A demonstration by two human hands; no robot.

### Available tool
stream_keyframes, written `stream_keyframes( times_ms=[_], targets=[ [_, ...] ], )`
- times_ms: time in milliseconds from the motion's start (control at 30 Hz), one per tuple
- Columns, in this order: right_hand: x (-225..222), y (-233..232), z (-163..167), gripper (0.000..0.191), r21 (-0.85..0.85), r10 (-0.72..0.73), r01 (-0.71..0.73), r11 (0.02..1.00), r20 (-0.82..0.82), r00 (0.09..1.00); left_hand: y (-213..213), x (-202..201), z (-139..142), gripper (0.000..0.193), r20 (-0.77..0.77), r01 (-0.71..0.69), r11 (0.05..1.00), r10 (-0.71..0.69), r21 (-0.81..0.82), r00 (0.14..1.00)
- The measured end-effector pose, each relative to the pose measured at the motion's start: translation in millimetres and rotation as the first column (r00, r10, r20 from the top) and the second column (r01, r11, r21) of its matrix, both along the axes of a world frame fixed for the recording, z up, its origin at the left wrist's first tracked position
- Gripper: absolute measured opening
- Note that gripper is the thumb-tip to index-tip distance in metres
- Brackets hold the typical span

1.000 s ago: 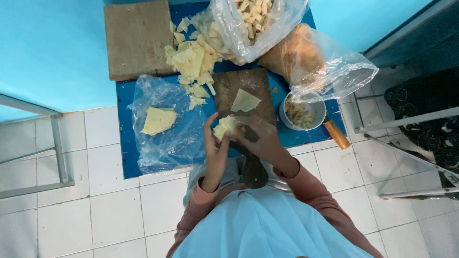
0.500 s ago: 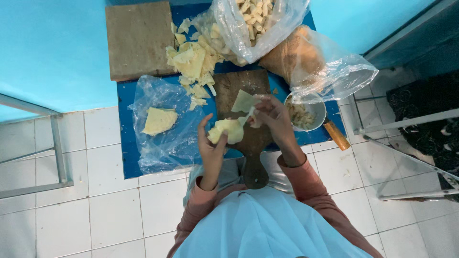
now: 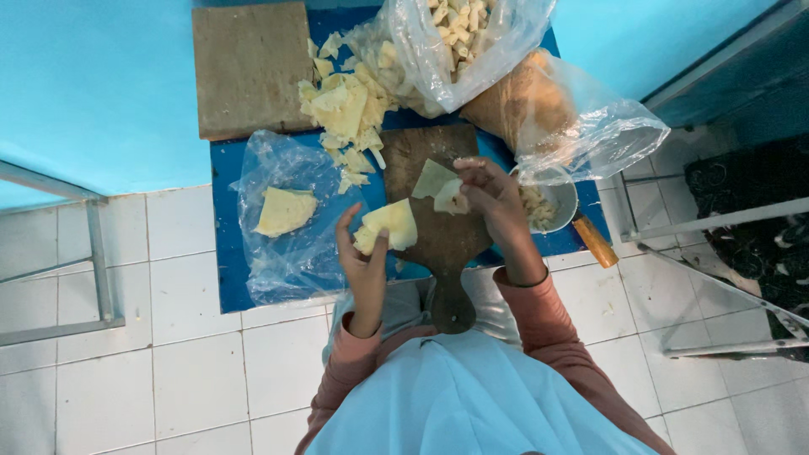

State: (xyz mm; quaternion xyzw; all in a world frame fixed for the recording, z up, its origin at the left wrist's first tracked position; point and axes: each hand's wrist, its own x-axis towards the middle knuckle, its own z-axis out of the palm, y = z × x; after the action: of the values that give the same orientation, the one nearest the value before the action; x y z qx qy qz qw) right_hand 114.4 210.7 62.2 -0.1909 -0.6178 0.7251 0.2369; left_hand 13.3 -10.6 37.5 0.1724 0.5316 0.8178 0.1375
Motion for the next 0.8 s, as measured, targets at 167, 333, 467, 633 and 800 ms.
stream_keyframes(
  times_ms=[167,333,467,633,800],
  targets=[
    [-23,9,16,0.051,0.510,0.211,-0.339,0.791,0.293,0.932,-6,-4,0,0.053,0.024,-0.020,1.000,0.020,-0.003,1.000],
    [-66,-12,42,0.056,0.488,0.139,-0.138,0.862,0.036,0.990,-7,-2,-1,0.052,0.011,-0.011,1.000,0.011,0.005,1.000],
    [-51,-40,58,0.057,0.692,0.074,-0.084,0.717,0.044,0.996,-4,-3,-6,0.050,-0.055,-0.019,1.000,0.019,0.011,0.998],
    [-17,-71,61,0.055,0.821,0.177,-0.164,0.548,0.078,0.981,-3,1,-5,0.047,-0.163,-0.035,0.996,0.022,-0.078,0.986],
    [-16,-75,46,0.050,0.860,0.110,-0.097,0.501,0.048,0.993,0,10,5,0.054,-0.040,0.029,0.999,-0.030,-0.032,0.999]
  ],
)
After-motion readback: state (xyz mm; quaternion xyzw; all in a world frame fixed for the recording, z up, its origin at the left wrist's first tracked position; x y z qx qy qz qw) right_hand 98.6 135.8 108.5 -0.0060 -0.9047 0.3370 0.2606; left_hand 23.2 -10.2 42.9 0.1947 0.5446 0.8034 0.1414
